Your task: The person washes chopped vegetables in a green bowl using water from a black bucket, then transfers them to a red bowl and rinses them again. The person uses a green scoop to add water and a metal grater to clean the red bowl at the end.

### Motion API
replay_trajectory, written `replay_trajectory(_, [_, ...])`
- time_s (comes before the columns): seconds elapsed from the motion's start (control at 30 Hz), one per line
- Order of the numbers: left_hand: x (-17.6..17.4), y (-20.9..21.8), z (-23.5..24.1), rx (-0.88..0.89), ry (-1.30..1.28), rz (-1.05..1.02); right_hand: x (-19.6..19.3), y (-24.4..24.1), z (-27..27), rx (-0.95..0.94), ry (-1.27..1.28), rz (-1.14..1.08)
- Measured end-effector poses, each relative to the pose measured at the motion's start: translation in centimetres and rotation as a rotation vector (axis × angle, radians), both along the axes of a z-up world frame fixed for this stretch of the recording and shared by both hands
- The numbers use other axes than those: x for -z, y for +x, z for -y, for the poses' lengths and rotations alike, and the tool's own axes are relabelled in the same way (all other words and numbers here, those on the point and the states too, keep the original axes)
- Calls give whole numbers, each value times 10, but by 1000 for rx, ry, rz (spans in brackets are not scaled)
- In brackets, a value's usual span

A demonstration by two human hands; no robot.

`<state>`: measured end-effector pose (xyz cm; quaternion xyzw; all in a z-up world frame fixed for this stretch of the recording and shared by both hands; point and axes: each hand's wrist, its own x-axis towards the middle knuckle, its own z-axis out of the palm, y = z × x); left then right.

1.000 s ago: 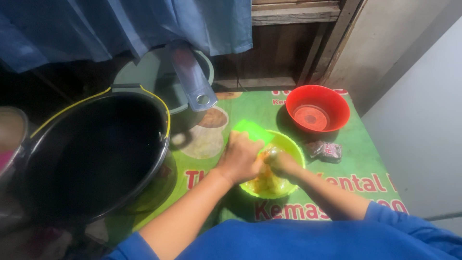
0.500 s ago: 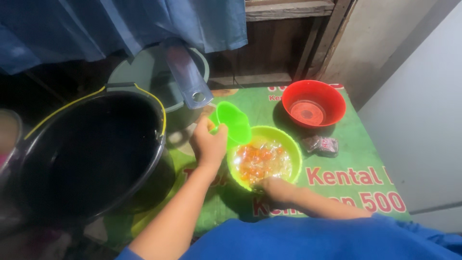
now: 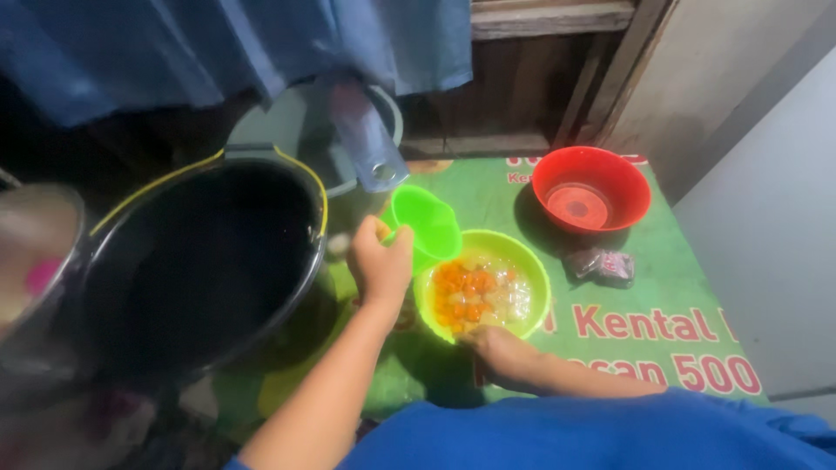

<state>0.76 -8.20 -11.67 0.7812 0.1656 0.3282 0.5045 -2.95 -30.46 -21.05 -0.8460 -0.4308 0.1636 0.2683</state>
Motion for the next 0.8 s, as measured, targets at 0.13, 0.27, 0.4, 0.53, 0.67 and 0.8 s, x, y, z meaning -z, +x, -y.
replay_trajectory(0.13, [0,-4,-5,-10,-6,-26,14,0,-7,-35,-20,17])
replay_trajectory(0.27, [1,-8,-11,7,-13,-20,23,0,-15,-131,24,84])
replay_trajectory(0.4, [3,-10,-14,-2,-17,-40,31,-2,-23,-108,-66,78])
replay_trajectory(0.53, [5,-10,-16,-15,-9,-54,37,-4,-30,-100,-88,55])
replay_trajectory(0.67, [5,-11,-16,-17,-18,-98,28,-7,-36,-115,-214,-21])
replay_trajectory(0.8, [2,-12,-15,14,-46,-88,6,-1,-30,-61,44,-56])
